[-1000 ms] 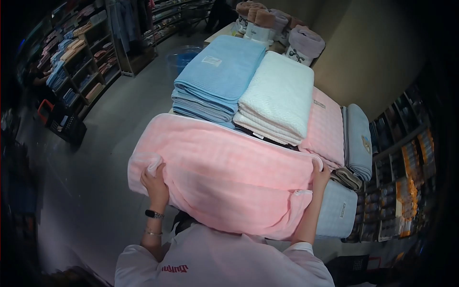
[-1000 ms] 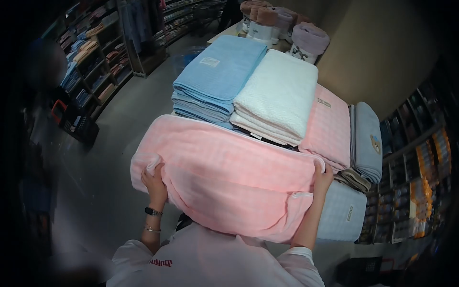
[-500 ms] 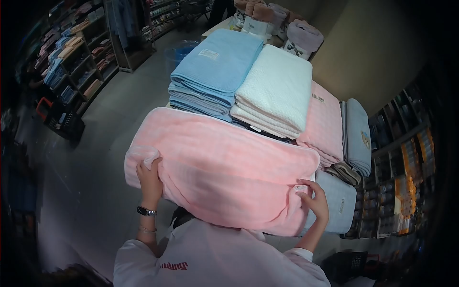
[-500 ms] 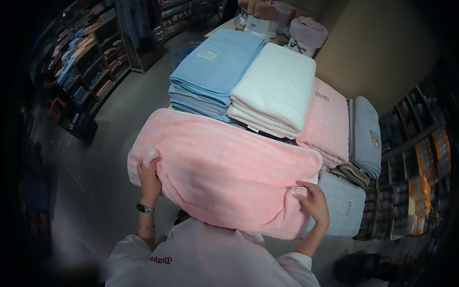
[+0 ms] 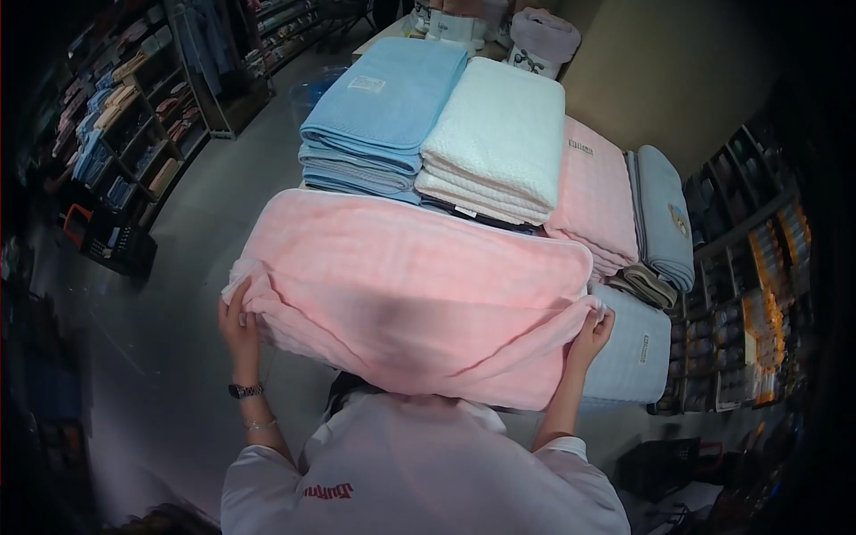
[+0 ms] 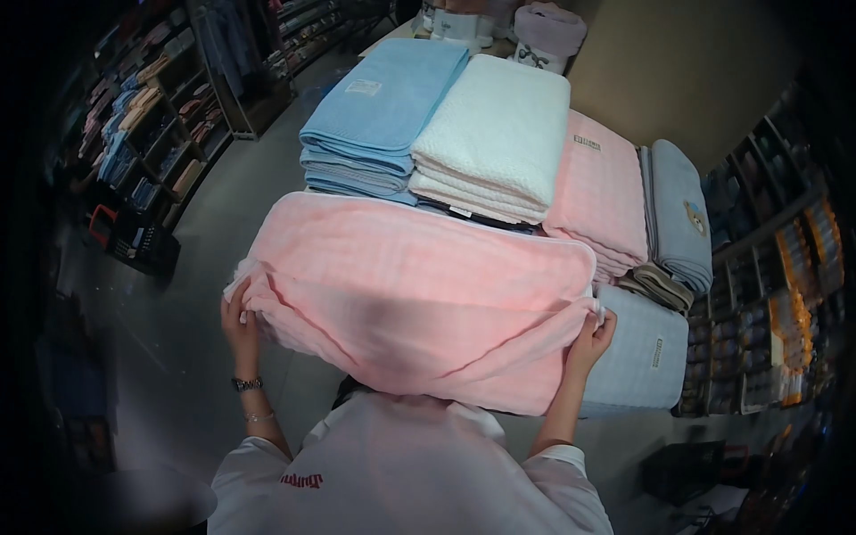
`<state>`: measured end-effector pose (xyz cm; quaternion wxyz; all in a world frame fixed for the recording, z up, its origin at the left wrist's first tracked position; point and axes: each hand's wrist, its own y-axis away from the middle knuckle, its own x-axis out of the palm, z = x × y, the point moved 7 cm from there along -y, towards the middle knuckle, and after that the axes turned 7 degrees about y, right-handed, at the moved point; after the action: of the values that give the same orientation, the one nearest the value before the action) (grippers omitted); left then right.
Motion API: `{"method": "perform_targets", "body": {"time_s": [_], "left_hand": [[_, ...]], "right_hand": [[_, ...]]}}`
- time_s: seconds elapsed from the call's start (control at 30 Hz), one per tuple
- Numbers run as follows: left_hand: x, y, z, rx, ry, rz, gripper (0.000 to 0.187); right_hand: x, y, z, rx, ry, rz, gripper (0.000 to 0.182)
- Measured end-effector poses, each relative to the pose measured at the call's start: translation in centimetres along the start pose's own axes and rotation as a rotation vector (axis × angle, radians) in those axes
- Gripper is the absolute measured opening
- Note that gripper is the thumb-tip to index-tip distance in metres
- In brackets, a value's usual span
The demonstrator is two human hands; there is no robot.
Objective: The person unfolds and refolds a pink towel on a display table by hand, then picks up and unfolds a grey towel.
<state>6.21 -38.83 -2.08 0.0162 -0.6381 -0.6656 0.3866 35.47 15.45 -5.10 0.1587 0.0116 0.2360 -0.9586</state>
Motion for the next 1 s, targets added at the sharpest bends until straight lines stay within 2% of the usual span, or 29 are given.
{"method": "perform_targets", "body": {"time_s": [0.03,0.1,0.17,0.23,0.27,0.3,0.47,0.53,0.63,0.73,0.8,0.83,0.9,0.93,1.0], "left_hand": [[-1.6,0.2,0.1,0.043,-0.014,-0.1,0.041],[-5.3,0.6,-0.4,0.131,-0.074,-0.289,0.034],[-8.5,1.3,-1.8,0.192,-0.157,-0.523,0.028],[-11.4,2.2,-3.7,0.227,-0.264,-0.797,0.023],[-12.5,2.3,-4.2,0.241,-0.284,-0.903,0.022],[-13.7,2.6,-4.6,0.25,-0.297,-0.975,0.022],[-20.2,4.2,-3.3,0.215,-0.283,-1.186,0.022],[-22.3,4.7,-2.3,0.187,-0.27,-1.219,0.022],[-24.6,4.5,-1.2,0.169,-0.234,-1.217,0.023],[-24.3,2.9,-0.9,0.186,-0.14,-1.164,0.023],[-22.5,0.9,-1.0,0.201,-0.048,-1.116,0.023],[-21.7,-0.3,-1.0,0.209,-0.005,-1.088,0.023],[-18.7,-3.2,-1.6,0.224,0.1,-1.006,0.023],[-16.8,-5.1,-2.0,0.23,0.139,-0.954,0.023],[-12.5,-8.3,-4.5,0.214,0.136,-0.891,0.022]], "right_hand": [[-1.2,-0.1,0.9,0.027,-0.139,-0.091,0.017],[-4.5,-0.2,4.4,-0.055,-0.082,-0.368,0.01],[-6.9,-0.5,8.7,-0.311,0.039,-0.417,0.014],[-8.5,-1.4,11.0,-0.102,-1.181,-0.375,0.019],[-12.2,-1.7,12.1,-0.366,-0.387,-0.264,0.025],[-11.4,-0.6,16.4,-0.587,-0.053,-0.288,0.024],[-15.9,-0.1,19.9,-0.876,0.136,0.294,0.027],[-16.6,0.2,20.4,-0.882,0.081,0.346,0.029],[-14.9,1.9,22.0,-0.733,-0.191,0.114,0.03],[-15.0,3.2,22.6,-0.561,-0.41,-0.093,0.032],[-14.9,2.4,21.8,-0.581,-0.298,0.042,0.034],[-15.8,1.8,19.5,-0.295,-0.247,-0.162,0.034],[-15.5,0.7,14.2,-0.089,-0.222,-0.315,0.032],[-15.0,-0.9,10.8,-0.173,-0.243,-0.267,0.03],[-8.7,-3.3,10.6,0.03,-0.119,-0.288,0.024]]}}
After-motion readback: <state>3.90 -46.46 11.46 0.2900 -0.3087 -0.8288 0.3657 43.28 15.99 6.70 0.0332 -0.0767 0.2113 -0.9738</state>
